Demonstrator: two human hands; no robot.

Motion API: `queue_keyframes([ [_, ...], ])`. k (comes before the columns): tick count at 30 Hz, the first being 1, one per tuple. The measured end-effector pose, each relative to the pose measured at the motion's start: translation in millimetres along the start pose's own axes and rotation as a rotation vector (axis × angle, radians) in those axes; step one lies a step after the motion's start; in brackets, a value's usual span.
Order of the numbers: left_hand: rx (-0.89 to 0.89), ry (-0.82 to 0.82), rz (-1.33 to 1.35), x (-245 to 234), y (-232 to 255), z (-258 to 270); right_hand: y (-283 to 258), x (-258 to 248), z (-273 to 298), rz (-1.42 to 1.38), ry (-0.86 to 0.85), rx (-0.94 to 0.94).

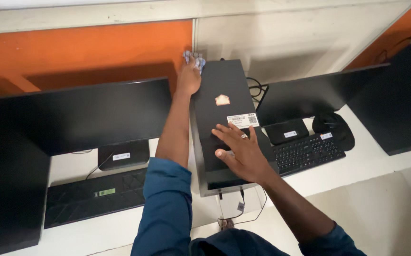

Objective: The person wipes the surface of a desktop computer tower and a monitor using a cloth. They clean the top, sides, and front of the tower, then move to the monitor to wipe the screen and bezel.

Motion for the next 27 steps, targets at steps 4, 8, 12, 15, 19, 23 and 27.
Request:
queue_keyframes([
  [4,0.084,0.127,-0.081,0,1,4,1,2,-1,-0.002,0.027,0.009],
  [8,-0.067,-0.052,0.087,-21,8,29,1,6,-1,0.009,0.077,-0.021],
  [12,0.008,-0.052,0.164,-33,13,65,8,6,-5,0.012,0.091,-0.002],
  [15,0.013,-0.139,0.326,-43,17,101,10,9,-5,0.031,0.097,-0.001],
  [19,-0.076,-0.347,0.655,-73,33,162,11,9,-5,0.051,0.124,-0.016],
  [23,-0.064,-0.355,0.953,-101,57,220,11,12,-4,0.072,0.131,-0.010],
  [27,-0.208,-0.332,1.122,-96,57,284,13,15,-6,0.140,0.118,-0.007],
])
Point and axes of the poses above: each hand's wrist, its own z-axis away from the middle knuckle, its own x-axis out of the palm, y = z × x, the point moved 3 cm from there along -z, towards the middle knuckle, and after that the axes turned 12 degrees about -z, right-handed, at the moved point
